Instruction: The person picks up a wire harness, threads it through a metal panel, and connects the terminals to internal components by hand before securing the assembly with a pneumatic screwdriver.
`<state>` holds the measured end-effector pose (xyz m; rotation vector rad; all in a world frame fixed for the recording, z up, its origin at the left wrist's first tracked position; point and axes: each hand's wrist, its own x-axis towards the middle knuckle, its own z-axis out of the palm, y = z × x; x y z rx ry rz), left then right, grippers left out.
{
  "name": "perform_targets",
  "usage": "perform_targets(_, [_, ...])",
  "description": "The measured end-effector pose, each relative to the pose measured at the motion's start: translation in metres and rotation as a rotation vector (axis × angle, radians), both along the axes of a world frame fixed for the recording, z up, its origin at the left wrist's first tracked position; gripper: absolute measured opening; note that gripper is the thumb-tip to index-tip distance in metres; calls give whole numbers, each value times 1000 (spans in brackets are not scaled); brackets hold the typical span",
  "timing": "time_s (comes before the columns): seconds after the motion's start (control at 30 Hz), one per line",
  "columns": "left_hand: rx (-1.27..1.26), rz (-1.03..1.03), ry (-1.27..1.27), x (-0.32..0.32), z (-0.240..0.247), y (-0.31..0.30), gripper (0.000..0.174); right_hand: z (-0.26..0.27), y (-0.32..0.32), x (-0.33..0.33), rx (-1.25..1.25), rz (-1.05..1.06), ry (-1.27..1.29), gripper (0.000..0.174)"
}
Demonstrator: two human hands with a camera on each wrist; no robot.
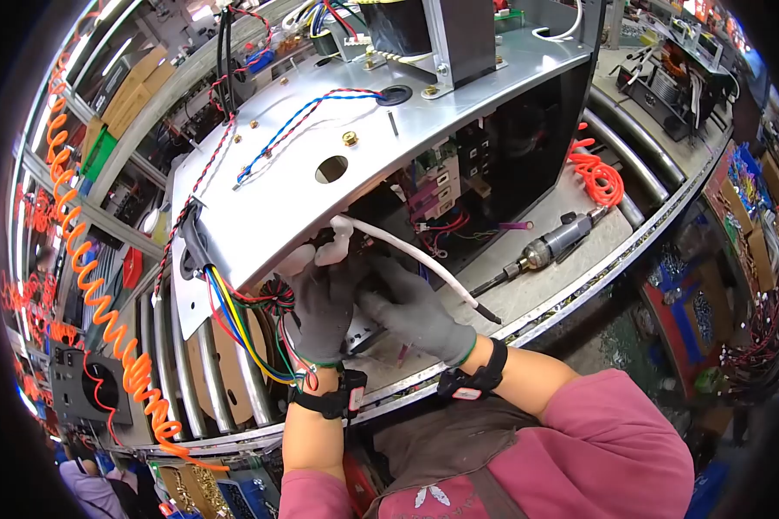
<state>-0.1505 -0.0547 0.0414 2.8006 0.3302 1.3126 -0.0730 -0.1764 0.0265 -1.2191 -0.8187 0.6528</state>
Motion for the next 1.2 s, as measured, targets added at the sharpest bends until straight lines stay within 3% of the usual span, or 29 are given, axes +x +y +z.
perform_targets(0.1, [200,26,51,-3,0,-1,26,-3,0,0,5,21,9,48])
perform_targets(0.17, [304,164,92,-2,-8,2,27,-6,0,1,23,33,0,49])
perform_targets(0.5, [233,49,109,-8,8,1,31,-4,0,-4,-6,-67,10,48])
perform_targets(0.57, [-234,-79,117,-13,8,4,28,-5,-1,-6,-22,-87,36,46])
perform_targets(0.6, [-229,-82,113,-15,9,1,28,-5,-2,-9,34,-110,101,44])
perform_targets(0.67, [-901,-94,-56,-20,28,-20,27,-5,-5,-11,92,-135,166,42])
perform_targets(0.73, [-870,-71,28,-35,26,-31,28,-2,-9,-11,118,-65,355,38])
perform_targets(0.83, [-774,-79,128,-45,25,-38,35,13,-17,-12,19,36,421,37])
perform_targets(0.93, [-807,-153,-72,-41,11,-31,28,14,-11,-19,123,2,428,34])
perform_targets(1.13, [-558,-10,36,-42,16,-33,22,12,-10,-15,-1,12,330,34])
perform_targets(1.2, [-654,-26,-73,-36,-1,-22,22,7,-9,-13,-40,-58,201,34])
